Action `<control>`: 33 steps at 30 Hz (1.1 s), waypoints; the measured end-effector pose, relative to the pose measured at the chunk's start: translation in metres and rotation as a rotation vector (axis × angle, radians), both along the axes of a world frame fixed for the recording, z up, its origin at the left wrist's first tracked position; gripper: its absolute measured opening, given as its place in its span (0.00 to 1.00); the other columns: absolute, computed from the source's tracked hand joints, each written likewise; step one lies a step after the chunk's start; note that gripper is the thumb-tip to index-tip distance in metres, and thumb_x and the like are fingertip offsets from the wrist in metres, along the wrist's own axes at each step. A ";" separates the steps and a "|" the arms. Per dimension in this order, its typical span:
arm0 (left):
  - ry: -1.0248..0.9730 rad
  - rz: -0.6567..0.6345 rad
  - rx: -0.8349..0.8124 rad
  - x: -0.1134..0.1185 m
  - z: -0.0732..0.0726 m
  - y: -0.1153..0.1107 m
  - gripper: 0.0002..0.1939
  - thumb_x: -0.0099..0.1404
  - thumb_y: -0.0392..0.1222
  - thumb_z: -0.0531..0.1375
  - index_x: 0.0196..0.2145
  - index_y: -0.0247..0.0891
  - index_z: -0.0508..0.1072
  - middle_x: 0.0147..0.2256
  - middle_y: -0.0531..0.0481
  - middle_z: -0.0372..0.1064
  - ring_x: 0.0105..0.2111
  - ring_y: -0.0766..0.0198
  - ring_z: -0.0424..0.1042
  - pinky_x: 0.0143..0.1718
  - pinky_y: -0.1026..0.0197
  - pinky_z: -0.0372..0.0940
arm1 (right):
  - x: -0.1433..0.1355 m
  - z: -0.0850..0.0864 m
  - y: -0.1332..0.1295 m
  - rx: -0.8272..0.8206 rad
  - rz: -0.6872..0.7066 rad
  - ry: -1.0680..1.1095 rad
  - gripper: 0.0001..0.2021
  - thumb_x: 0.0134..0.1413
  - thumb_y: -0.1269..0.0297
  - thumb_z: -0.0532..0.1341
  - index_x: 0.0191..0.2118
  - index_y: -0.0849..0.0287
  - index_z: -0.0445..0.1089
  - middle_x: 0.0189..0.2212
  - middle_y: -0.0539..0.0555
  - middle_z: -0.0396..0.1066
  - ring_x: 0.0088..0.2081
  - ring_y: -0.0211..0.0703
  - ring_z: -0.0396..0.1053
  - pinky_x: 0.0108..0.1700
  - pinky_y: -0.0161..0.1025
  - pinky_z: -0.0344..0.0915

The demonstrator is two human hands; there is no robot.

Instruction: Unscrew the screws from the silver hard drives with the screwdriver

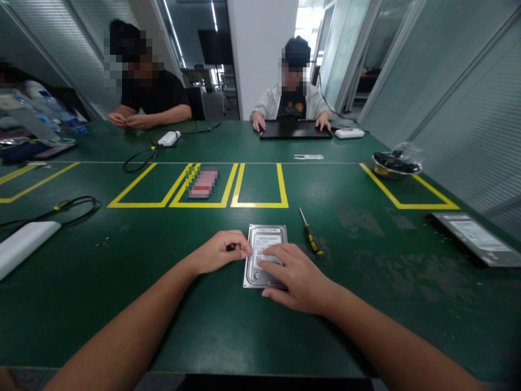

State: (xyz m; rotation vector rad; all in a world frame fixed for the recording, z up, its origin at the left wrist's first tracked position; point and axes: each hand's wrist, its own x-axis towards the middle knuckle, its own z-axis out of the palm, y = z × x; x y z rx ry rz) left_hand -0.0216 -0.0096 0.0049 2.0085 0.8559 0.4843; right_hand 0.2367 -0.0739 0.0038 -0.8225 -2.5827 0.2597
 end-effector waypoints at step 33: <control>-0.027 0.045 -0.046 -0.001 -0.004 0.002 0.07 0.64 0.42 0.64 0.37 0.34 0.75 0.32 0.52 0.68 0.31 0.68 0.65 0.34 0.65 0.60 | 0.001 -0.003 -0.001 0.004 -0.012 -0.011 0.28 0.57 0.52 0.62 0.59 0.61 0.64 0.58 0.63 0.62 0.57 0.57 0.59 0.59 0.55 0.58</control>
